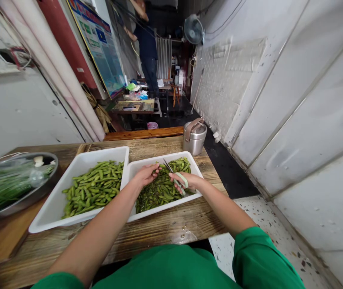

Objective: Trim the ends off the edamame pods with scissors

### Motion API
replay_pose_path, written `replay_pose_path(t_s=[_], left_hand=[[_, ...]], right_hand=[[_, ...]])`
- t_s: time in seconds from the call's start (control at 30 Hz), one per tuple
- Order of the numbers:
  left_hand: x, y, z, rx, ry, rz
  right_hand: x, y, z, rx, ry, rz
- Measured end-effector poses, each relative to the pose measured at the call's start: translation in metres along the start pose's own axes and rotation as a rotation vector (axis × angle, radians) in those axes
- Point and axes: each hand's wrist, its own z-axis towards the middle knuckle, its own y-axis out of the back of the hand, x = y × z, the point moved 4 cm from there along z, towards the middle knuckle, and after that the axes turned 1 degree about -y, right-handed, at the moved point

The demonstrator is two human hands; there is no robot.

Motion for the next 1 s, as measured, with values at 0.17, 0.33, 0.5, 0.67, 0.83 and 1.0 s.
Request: replay_pose_path(t_s=[0.17, 0.33, 0.5, 0.67, 0.83, 1.0], left_hand=[[0.0051, -0.0032, 0.0016, -0.029, -0.059, 0.034], [0.008, -0.0042, 0.004, -0.049, -0.102, 0.013], [0.0093, -0.0057, 0.0041, -0.02, -0.126, 0.03], [0.0077, -0.0063, 0.0011, -0.036, -0.139, 0.04], [0.0075, -0.0092, -0.0004, -0.01, -0.146, 0.06], [0.0051, -0.005, 0.0033, -0.055, -0.169, 0.177]], right_hand=[[-0.0019, 0.0022, 0.0011, -0.028, 0.007, 0.017], [-0.0013, 0.0011, -0.0001, -0.04, -0.004, -0.001], [-0.0021, 0.0031, 0.0003, -0.08, -0.005, -0.029], [-0.0011, 0.0036, -0.0013, -0.078, 0.018, -0.035], [0.0017, 0.0039, -0.0055, -0.117, 0.078, -0.094], [0.0023, 0.0081, -0.0018, -0.207, 0.127, -0.086]])
